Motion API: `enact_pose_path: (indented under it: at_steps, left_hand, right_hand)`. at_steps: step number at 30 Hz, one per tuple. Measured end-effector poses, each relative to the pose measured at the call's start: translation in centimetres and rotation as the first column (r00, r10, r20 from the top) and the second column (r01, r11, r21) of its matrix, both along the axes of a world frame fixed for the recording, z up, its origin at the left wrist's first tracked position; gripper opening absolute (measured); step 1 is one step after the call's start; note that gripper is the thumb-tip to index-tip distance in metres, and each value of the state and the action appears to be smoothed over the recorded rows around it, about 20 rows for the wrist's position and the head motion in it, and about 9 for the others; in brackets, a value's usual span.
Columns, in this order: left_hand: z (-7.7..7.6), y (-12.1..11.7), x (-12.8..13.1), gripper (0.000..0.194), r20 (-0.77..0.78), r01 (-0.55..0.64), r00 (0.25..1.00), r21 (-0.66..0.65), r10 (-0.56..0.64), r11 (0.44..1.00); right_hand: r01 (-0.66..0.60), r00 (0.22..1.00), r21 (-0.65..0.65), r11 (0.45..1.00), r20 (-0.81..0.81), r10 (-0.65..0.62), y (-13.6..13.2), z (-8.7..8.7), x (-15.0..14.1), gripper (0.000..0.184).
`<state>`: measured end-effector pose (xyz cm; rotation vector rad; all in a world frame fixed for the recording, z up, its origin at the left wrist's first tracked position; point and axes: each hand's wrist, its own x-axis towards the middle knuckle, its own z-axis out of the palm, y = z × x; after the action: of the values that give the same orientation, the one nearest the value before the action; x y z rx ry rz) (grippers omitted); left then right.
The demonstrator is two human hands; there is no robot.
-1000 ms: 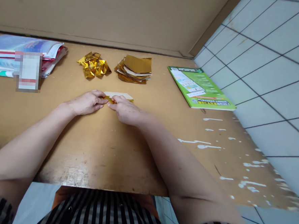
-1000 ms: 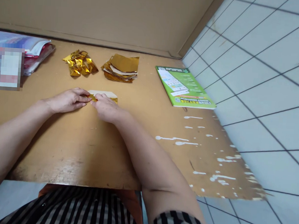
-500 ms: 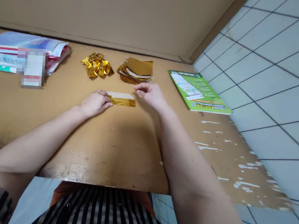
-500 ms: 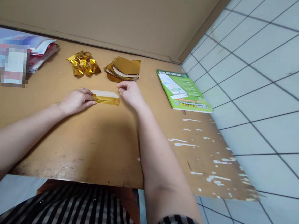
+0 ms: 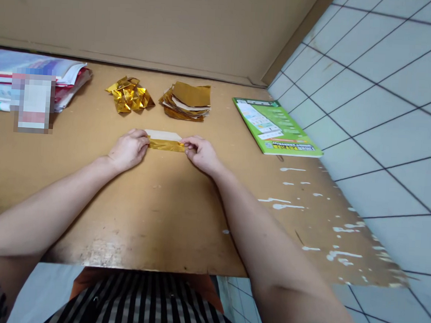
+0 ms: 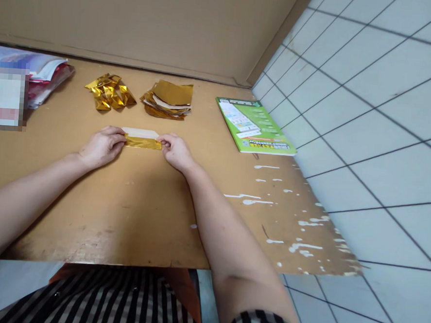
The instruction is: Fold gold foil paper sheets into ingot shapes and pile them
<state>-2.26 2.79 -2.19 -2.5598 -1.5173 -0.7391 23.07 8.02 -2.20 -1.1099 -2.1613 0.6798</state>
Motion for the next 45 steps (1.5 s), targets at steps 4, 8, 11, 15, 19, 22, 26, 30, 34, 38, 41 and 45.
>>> enact_pose_path:
  at_steps: [4, 8, 11, 15, 19, 22, 26, 30, 34, 38, 41, 45]
  left_hand:
    - [0.1, -0.4, 0.6, 0.032, -0.022, 0.044, 0.999, -0.034, -0.045, 0.998]
    - [0.3, -0.8, 1.2, 0.031, -0.057, 0.087, 0.994, -0.032, -0.089, 0.996]
    - [0.5, -1.1, 1.4, 0.033, -0.091, 0.130, 0.987, -0.031, -0.132, 0.991]
    - [0.7, -1.3, 1.7, 0.035, -0.160, 0.171, 0.971, -0.047, -0.176, 0.984]
    - [0.8, -1.5, 1.8, 0.038, -0.202, 0.153, 0.965, -0.089, -0.168, 0.984]
    - [0.8, -1.6, 1.8, 0.039, -0.203, 0.144, 0.965, -0.113, -0.165, 0.983]
    - [0.8, -1.5, 1.8, 0.041, -0.202, 0.144, 0.965, -0.125, -0.167, 0.982]
    - [0.9, -1.6, 1.9, 0.042, -0.216, 0.129, 0.964, -0.132, -0.155, 0.983]
    - [1.0, -1.6, 1.9, 0.040, -0.219, 0.120, 0.964, -0.134, -0.148, 0.984]
    - [1.0, -1.6, 1.9, 0.040, -0.225, 0.127, 0.962, -0.132, -0.155, 0.983]
    - [1.0, -1.6, 1.9, 0.041, -0.222, 0.130, 0.962, -0.132, -0.157, 0.983]
    - [1.1, -1.6, 1.9, 0.042, -0.235, 0.131, 0.959, -0.140, -0.161, 0.982]
  right_hand:
    - [-0.010, 1.000, 0.014, 1.000, 0.015, 0.009, -0.5, -0.2, -0.1, 0.033]
    - [-0.040, 0.998, 0.010, 0.999, 0.044, 0.039, -1.1, -0.1, -0.2, 0.033]
    - [-0.081, 0.994, 0.013, 0.997, 0.071, 0.079, -1.4, 0.1, -0.2, 0.034]
    - [-0.121, 0.990, 0.024, 0.992, 0.082, 0.119, -1.4, 0.4, 0.0, 0.031]
    - [-0.164, 0.983, 0.013, 0.986, 0.084, 0.162, -1.3, 0.5, 0.5, 0.029]
    - [-0.199, 0.976, -0.002, 0.980, 0.089, 0.198, -1.2, 0.7, 0.8, 0.029]
    - [-0.199, 0.976, -0.002, 0.980, 0.093, 0.199, -1.1, 0.6, 0.8, 0.027]
    - [-0.180, 0.981, 0.032, 0.983, 0.075, 0.177, -1.1, 0.1, 0.6, 0.022]
    - [-0.188, 0.981, 0.054, 0.981, 0.058, 0.185, -1.0, -0.2, 0.6, 0.022]
    - [-0.215, 0.974, 0.069, 0.974, 0.087, 0.209, -0.8, -0.3, 0.7, 0.026]
    - [-0.220, 0.969, 0.075, 0.973, 0.127, 0.210, -0.8, -0.2, 0.7, 0.029]
    - [-0.204, 0.971, 0.089, 0.975, 0.147, 0.190, -0.9, -0.2, 0.6, 0.028]
